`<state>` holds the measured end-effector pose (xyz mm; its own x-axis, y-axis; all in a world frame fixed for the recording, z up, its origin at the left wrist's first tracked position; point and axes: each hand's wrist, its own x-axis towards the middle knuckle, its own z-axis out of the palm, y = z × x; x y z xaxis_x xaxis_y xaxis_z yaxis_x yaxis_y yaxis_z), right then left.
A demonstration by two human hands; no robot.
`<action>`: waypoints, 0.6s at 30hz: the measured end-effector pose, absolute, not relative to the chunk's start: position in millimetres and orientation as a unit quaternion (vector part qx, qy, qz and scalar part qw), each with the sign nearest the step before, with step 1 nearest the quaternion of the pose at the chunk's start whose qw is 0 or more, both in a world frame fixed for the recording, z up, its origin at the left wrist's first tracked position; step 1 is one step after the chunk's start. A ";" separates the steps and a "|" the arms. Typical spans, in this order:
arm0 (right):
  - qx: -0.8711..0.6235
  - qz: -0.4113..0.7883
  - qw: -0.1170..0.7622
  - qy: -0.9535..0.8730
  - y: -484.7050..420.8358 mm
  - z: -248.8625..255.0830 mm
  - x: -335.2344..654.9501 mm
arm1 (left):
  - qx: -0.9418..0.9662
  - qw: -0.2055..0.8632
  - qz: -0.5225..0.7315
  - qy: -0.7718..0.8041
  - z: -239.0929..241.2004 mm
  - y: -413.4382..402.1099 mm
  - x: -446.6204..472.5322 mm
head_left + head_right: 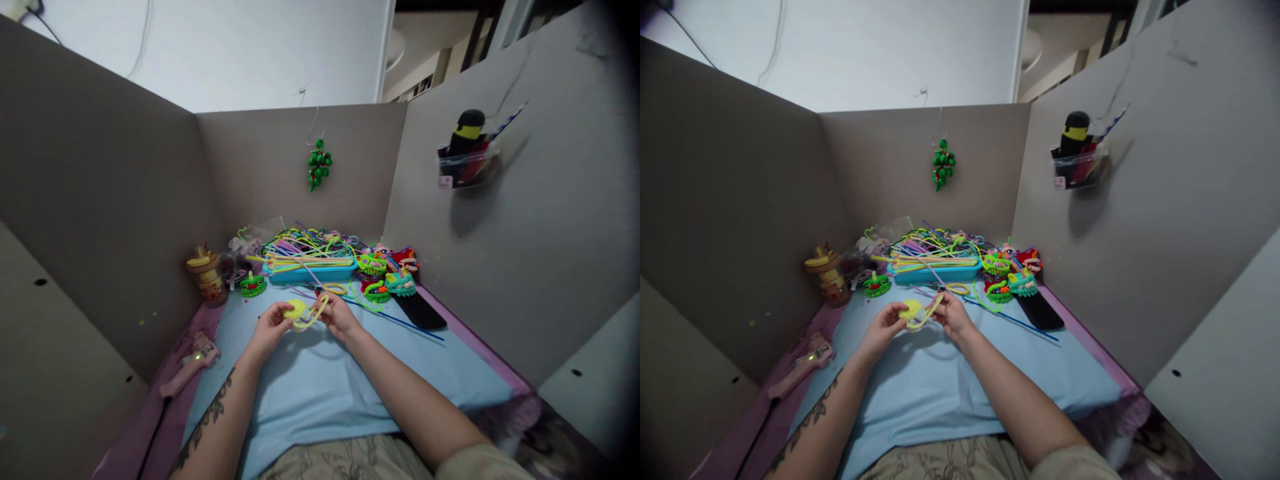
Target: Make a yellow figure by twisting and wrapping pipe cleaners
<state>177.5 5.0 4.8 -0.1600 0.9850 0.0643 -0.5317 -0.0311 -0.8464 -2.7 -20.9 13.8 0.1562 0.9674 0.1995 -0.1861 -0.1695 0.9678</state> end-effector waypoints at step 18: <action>-0.358 0.522 0.566 -0.529 9.9 -10.8 167.9 | 0.630 0.229 0.553 0.495 -0.1 -13.4 -3.9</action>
